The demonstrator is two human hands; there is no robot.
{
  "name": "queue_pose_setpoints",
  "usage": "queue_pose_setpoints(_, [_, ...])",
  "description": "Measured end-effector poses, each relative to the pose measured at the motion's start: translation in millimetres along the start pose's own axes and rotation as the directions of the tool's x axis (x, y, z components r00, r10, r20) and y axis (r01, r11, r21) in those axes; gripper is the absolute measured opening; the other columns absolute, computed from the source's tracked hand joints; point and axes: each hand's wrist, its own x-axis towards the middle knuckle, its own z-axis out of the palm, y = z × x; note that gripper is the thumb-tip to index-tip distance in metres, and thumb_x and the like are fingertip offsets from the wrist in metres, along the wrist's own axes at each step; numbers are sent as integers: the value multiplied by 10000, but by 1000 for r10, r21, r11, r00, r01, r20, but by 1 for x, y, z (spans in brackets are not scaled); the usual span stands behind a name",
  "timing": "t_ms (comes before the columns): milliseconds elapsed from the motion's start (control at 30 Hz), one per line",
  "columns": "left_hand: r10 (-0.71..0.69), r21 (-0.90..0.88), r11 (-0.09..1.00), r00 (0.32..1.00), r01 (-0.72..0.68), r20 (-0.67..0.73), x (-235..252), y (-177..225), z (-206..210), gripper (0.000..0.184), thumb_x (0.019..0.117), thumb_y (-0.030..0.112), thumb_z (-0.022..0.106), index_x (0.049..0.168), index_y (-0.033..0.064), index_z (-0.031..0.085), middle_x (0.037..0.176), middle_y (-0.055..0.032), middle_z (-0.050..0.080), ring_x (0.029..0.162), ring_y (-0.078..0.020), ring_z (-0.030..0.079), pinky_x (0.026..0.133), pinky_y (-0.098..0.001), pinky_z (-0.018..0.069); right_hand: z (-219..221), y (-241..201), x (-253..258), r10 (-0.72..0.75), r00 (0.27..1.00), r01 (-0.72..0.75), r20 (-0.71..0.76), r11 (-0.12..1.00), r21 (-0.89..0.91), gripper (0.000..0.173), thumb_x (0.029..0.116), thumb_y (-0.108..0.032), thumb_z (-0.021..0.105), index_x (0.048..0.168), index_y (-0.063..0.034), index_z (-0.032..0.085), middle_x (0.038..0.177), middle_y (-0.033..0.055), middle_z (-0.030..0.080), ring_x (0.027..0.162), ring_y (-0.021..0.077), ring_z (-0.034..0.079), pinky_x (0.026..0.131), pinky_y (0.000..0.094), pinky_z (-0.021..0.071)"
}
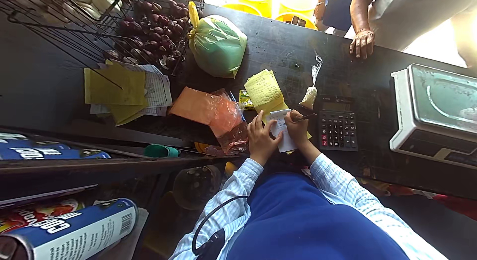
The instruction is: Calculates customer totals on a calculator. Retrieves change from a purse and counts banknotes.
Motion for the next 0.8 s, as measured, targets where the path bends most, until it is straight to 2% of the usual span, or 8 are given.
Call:
queue_pose_setpoints(100, [22,-20,1000,993,-24,-113,-3,-11,19,439,863,545,691,1148,217,758,1553,-159,469,1415,-380,445,1151,-572,306,1,1,-1,8,999,-9,37,1000,16,330,921,-37,618,618,-90,498,532,-48,428,482,27,413,493,217,364])
queue_pose_setpoints(233, [11,-13,1000,996,-12,-91,-3,-10,19,448,865,553,684,1158,222,755,1573,-152,446,1430,-374,427,1160,-561,295,1,0,-1,1,999,1,46,999,-48,321,917,-38,628,622,-77,506,545,-22,446,495,57,430,496,249,369])
queue_pose_setpoints(367, [16,-9,1000,995,-17,-99,-3,-11,19,446,868,557,679,1151,222,758,1568,-157,451,1427,-376,430,1157,-562,298,1,0,0,3,1000,-3,11,999,-37,346,906,-32,629,605,-102,474,528,-41,420,472,38,404,473,225,345])
queue_pose_setpoints(467, [14,-9,1000,995,-15,-102,-3,-11,19,446,868,563,678,1150,226,759,1565,-150,456,1425,-370,434,1157,-561,298,1,-1,-1,1,1000,1,18,997,-81,357,902,-43,631,596,-98,455,527,-28,414,475,64,401,480,258,335])
queue_pose_setpoints(600, [19,-18,1000,995,-21,-98,-3,-10,17,446,871,557,680,1154,221,755,1564,-148,456,1426,-375,430,1162,-568,292,1,0,0,18,1000,-18,6,999,-48,342,908,-41,626,609,-101,471,532,-35,420,476,54,405,478,245,345])
queue_pose_setpoints(700, [18,-16,1000,995,-19,-94,-3,-10,17,448,864,560,687,1154,225,754,1566,-146,455,1432,-366,426,1165,-563,288,1,0,0,2,1000,-1,12,996,-94,358,908,-45,622,598,-98,451,526,-21,413,472,78,402,479,271,333])
queue_pose_setpoints(800, [18,-19,1000,996,-19,-92,-3,-10,18,443,863,549,692,1157,223,754,1571,-144,449,1439,-366,419,1168,-564,283,0,2,-2,-9,998,10,-56,1000,26,378,911,-39,608,595,-132,424,514,-61,377,455,31,361,465,218,319])
